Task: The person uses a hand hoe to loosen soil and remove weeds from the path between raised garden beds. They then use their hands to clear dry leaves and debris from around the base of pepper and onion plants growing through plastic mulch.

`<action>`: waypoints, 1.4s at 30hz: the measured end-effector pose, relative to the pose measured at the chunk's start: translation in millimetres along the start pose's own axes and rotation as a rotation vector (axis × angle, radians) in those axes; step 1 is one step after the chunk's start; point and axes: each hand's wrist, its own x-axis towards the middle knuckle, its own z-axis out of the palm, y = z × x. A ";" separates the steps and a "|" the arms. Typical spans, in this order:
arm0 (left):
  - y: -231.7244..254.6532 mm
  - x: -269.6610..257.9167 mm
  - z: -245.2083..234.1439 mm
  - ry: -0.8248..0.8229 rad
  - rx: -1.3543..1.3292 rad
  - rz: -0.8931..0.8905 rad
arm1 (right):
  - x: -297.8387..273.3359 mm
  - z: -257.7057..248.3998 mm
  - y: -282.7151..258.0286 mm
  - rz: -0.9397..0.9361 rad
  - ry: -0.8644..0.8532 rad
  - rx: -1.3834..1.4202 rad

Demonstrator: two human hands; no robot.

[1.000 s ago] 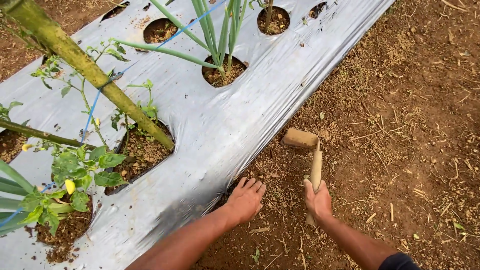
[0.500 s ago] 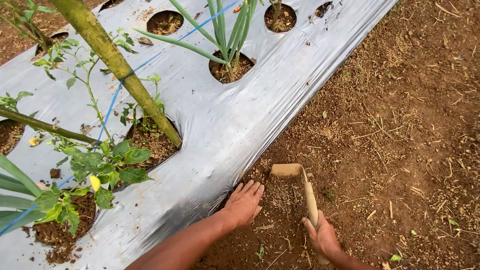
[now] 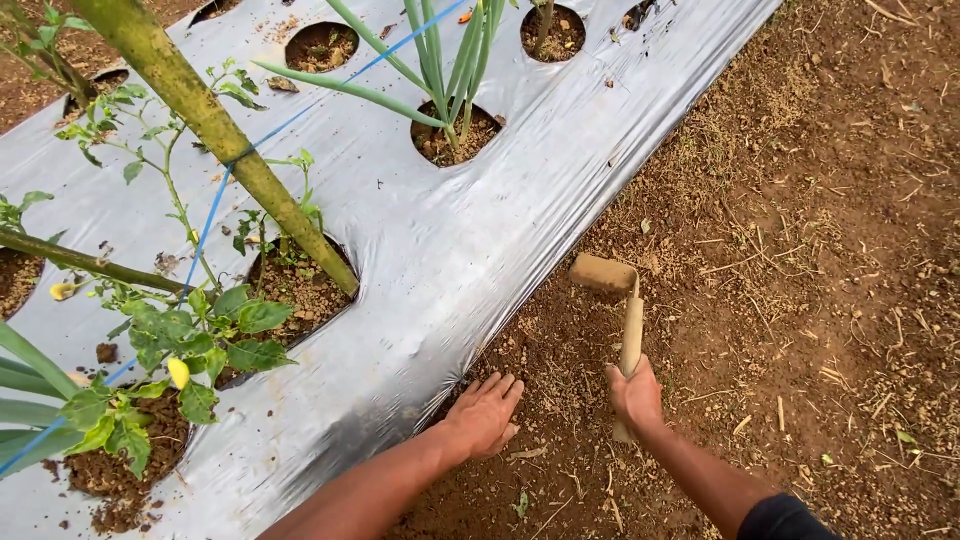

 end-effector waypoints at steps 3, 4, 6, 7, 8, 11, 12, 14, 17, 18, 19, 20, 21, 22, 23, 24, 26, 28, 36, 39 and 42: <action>-3.0 -1.6 0.1 0.008 -0.040 -0.008 | 10.2 -1.2 37.9 -0.055 0.004 -0.065; -2.9 -3.7 -0.4 0.008 -0.037 -0.008 | 6.9 -8.2 51.3 -0.055 0.005 -0.062; -1.4 -5.4 -1.5 0.011 -0.067 0.007 | 0.3 -24.0 80.4 -0.081 -0.114 -0.137; -1.3 -1.9 -1.1 0.011 -0.074 0.013 | -7.3 -24.5 84.6 -0.078 -0.111 -0.144; -1.6 1.6 -0.2 0.007 -0.046 0.011 | -14.9 -24.4 89.0 -0.032 -0.107 -0.147; 2.3 2.3 0.8 -0.004 -0.028 -0.001 | -26.1 -25.2 79.1 0.047 -0.103 -0.170; 4.8 2.3 -1.7 -0.006 -0.033 -0.008 | -26.5 -26.9 70.2 0.074 -0.098 -0.186; 6.5 1.2 -3.4 -0.009 -0.029 0.008 | -19.5 -24.6 44.5 0.037 -0.040 -0.144; 4.5 6.7 4.6 -0.008 -0.013 0.029 | 2.1 -18.0 17.8 -0.019 0.015 -0.029; 1.8 9.4 7.3 -0.002 0.011 0.038 | 11.3 -13.9 9.5 -0.039 0.017 0.057; -1.4 10.6 10.7 -0.001 0.009 0.034 | 8.5 -10.6 11.3 -0.041 0.012 0.056; -4.7 11.6 14.2 0.027 0.001 0.062 | 5.5 -7.3 13.3 -0.030 -0.006 0.017; -7.8 12.0 18.8 0.054 -0.008 0.090 | 1.7 -3.7 16.2 -0.017 -0.025 -0.021; -9.8 7.4 19.6 0.053 -0.011 0.086 | -6.7 -6.9 23.8 -0.017 -0.030 -0.023; -12.2 5.2 16.8 0.071 -0.033 0.072 | -12.7 -11.6 28.2 -0.043 -0.036 -0.069; -14.1 3.0 13.9 0.089 -0.056 0.058 | -18.7 -16.8 32.8 -0.070 -0.043 -0.115; -21.8 1.9 11.4 0.097 -0.055 0.053 | -5.8 -22.8 64.2 -0.081 -0.067 -0.166; -21.1 5.1 14.5 0.106 -0.073 0.055 | -7.9 -32.6 87.0 -0.087 -0.089 -0.237; -11.0 -2.0 5.1 0.017 -0.049 0.007 | -22.0 -29.7 63.9 -0.009 -0.053 -0.216; -13.5 3.4 8.1 0.029 -0.030 0.018 | 1.2 -16.4 22.3 -0.055 -0.002 -0.039; -10.1 -0.9 5.9 0.016 -0.030 0.021 | 2.0 -6.7 8.7 -0.061 -0.051 0.054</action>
